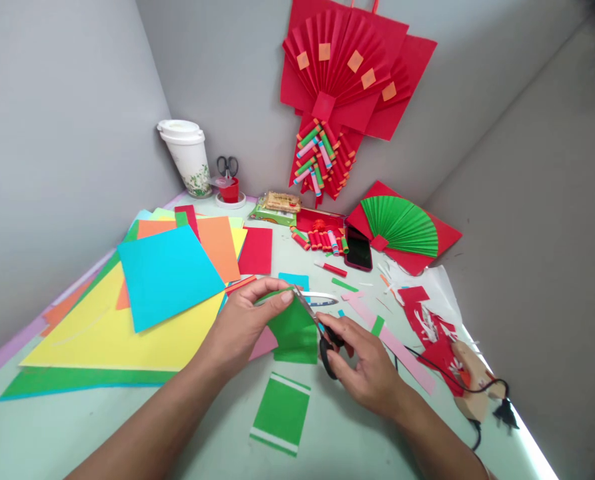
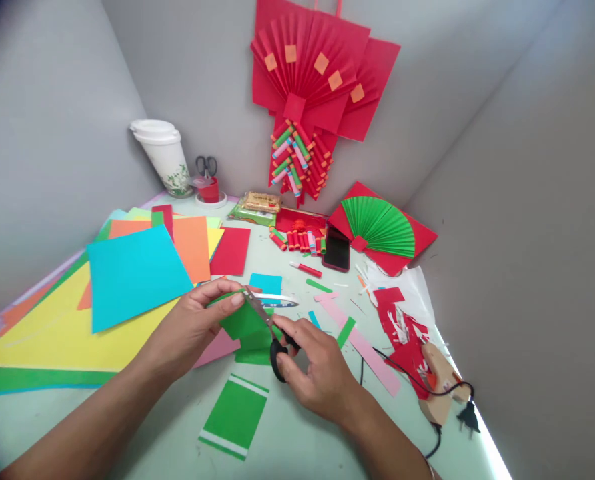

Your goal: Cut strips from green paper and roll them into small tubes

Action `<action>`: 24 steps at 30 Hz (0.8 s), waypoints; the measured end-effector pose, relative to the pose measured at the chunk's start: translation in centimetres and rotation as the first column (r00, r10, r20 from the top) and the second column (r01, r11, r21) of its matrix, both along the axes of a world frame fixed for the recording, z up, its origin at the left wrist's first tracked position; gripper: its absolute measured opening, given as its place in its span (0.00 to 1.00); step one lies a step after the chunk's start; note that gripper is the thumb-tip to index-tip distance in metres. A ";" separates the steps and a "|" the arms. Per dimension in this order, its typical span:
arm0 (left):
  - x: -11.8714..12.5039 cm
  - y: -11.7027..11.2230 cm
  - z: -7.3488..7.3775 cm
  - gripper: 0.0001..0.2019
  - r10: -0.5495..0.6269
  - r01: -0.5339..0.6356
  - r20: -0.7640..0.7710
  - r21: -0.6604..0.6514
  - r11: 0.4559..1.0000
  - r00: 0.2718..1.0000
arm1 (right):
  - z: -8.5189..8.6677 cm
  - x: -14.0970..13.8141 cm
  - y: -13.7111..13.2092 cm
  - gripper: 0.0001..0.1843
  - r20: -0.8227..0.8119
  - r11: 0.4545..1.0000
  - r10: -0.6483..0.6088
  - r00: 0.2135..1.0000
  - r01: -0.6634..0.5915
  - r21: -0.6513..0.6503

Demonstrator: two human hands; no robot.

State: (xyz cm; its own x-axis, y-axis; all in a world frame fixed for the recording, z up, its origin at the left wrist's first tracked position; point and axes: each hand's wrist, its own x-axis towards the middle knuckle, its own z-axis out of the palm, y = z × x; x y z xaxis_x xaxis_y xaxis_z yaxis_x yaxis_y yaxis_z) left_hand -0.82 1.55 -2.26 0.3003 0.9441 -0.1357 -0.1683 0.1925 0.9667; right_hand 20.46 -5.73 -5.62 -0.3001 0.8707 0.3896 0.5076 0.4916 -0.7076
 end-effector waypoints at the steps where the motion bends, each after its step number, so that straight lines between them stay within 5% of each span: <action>1: 0.0 -0.1 0.0 0.11 -0.006 0.006 0.008 -0.009 1.000 1.000 | 0.0 0.0 0.0 0.30 0.001 1.000 -0.003 1.000 0.003 0.014; 24: 0.5 -0.5 0.8 0.13 -0.016 0.050 0.152 -0.220 0.974 0.988 | -0.1 0.0 0.1 0.28 0.070 0.995 -0.049 0.996 0.043 0.089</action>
